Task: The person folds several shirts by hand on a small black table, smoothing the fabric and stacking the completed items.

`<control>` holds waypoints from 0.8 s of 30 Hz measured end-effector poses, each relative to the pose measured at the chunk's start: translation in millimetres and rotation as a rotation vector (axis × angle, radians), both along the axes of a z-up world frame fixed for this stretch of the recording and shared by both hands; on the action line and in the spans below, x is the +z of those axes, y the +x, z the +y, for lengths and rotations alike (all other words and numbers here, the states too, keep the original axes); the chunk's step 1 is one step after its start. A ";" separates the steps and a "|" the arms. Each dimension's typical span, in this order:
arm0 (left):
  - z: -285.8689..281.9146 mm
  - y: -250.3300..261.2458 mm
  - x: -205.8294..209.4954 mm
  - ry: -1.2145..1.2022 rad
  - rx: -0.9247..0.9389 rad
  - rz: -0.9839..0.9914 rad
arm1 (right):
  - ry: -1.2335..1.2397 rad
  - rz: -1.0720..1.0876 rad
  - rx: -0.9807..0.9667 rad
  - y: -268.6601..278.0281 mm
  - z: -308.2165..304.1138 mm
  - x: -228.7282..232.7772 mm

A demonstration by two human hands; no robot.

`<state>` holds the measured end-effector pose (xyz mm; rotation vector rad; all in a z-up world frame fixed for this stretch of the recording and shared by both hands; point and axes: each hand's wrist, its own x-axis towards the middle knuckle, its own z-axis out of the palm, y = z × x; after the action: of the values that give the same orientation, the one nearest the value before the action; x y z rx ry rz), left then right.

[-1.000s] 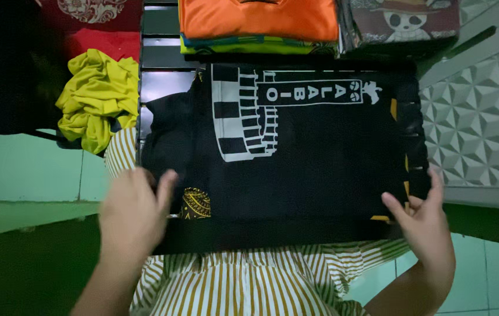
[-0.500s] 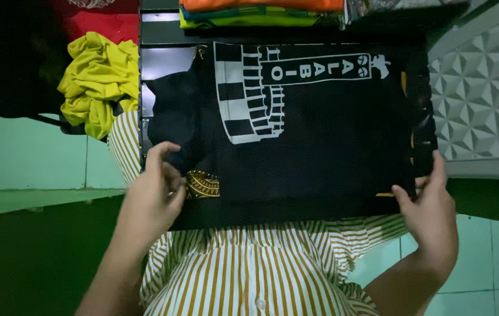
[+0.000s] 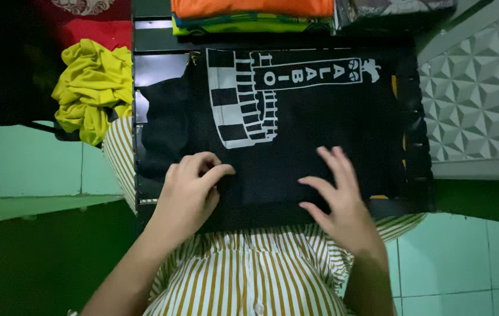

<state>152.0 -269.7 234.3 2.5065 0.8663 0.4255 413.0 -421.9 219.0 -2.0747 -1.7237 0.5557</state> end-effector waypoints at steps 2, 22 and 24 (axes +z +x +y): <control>3.7 -1.9 -3.6 -0.033 -0.030 -0.019 | 0.047 -0.084 0.052 -8.5 3.9 -6.1; -8.7 26.8 -21.5 0.236 0.063 0.137 | 0.163 -0.227 -0.155 73.2 70.2 -14.4; -14.4 43.2 -29.8 0.245 0.024 0.164 | 0.103 -0.328 -0.127 88.1 98.3 -31.6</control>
<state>195.2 -284.1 204.5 2.7902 0.9576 0.3557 501.1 -323.6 187.4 -2.2771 -1.7306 0.0881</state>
